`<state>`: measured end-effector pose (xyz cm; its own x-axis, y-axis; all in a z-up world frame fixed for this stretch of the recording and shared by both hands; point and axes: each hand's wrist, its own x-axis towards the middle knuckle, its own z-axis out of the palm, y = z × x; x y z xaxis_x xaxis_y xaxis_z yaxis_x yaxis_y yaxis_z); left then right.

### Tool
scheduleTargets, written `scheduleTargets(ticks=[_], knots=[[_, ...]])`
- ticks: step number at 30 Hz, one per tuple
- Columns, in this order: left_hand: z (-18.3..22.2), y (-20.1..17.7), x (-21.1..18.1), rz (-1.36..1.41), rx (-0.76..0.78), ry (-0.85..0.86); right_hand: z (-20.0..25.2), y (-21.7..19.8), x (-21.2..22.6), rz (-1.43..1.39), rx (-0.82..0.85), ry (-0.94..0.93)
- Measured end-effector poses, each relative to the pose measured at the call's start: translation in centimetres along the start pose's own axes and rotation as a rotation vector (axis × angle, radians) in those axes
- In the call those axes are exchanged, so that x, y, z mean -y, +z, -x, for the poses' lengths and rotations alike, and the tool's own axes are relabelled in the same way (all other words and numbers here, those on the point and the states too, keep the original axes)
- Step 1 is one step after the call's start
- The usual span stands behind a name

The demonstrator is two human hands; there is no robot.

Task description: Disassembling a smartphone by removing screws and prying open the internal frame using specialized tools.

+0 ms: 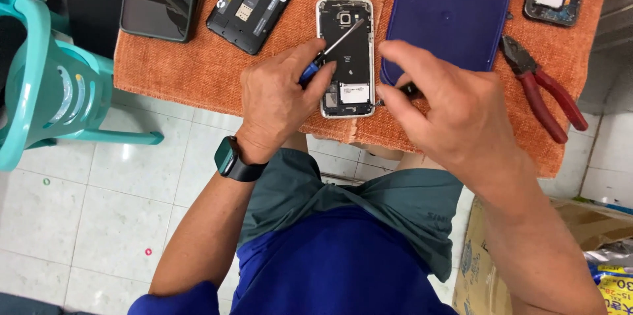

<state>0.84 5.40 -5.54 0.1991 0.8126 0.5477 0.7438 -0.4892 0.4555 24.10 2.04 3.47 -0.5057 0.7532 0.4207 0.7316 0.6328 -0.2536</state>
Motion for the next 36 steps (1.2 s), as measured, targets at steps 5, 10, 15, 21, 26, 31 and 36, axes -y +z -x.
scheduleTargets(ticks=[5,10,15,21,26,31,36], knots=[[0.0,-0.1,0.1,-0.015,0.006,-0.006,-0.5,-0.6,0.4,-0.107,0.063,-0.005],[-0.1,-0.1,-0.1,-0.012,-0.019,0.023,-0.9,-0.9,0.7,-0.103,0.041,-0.05],[-0.1,0.0,0.0,-0.017,-0.004,0.018,-0.2,0.0,0.1,-0.016,-0.03,-0.002],[-0.4,-0.2,-0.1,0.054,0.038,0.012,-0.8,-0.8,0.9,-0.151,0.064,0.02],[-0.7,-0.5,-0.8,-0.029,0.025,0.052,-0.7,0.0,0.4,-0.053,-0.078,0.015],[-0.4,-0.3,-0.4,-0.078,0.06,0.023,-0.7,-0.1,0.8,-0.359,0.076,0.046],[-0.3,-0.3,-0.5,-0.108,0.065,0.021,-0.4,0.6,0.3,-0.227,-0.043,0.062]])
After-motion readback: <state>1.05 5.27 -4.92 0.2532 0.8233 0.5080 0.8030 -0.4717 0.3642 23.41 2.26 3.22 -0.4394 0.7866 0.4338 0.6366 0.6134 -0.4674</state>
